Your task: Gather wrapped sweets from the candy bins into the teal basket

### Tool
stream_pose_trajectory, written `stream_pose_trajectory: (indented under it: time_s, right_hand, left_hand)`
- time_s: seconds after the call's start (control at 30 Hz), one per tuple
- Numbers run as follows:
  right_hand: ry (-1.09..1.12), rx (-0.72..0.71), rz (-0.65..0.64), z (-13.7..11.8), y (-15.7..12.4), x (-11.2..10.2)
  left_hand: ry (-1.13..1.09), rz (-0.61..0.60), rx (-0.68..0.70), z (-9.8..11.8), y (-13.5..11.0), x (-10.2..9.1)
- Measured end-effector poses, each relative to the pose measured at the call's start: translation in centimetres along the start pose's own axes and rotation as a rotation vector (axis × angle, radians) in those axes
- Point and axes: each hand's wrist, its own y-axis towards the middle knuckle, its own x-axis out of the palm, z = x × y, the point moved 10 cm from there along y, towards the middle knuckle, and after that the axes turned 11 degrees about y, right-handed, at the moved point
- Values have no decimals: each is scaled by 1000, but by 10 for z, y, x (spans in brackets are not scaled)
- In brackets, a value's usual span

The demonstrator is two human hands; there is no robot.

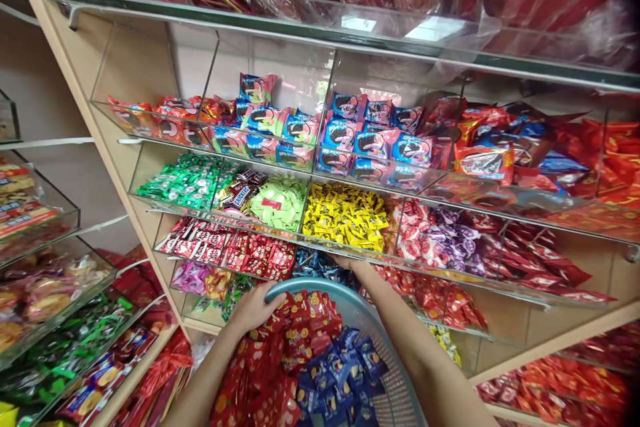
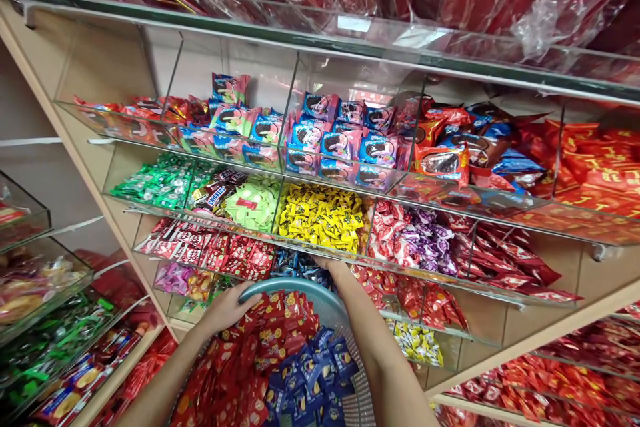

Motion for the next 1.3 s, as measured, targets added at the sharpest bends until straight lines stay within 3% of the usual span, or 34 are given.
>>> stream_pose_trajectory:
  time_s: [0.43, 0.67, 0.83, 1.3]
  right_hand:
    - [-163, -35, -95, 13, -12, 8]
    - [-356, -131, -144, 18, -37, 29]
    - [-360, -166, -156, 21, -50, 31]
    - [-381, -131, -252, 27, -40, 44]
  left_hand:
    - [3, -14, 2, 1, -1, -1]
    - [3, 5, 26, 0, -1, 0]
    - [16, 12, 23, 1, -1, -1]
    - [2, -1, 30, 0, 0, 1]
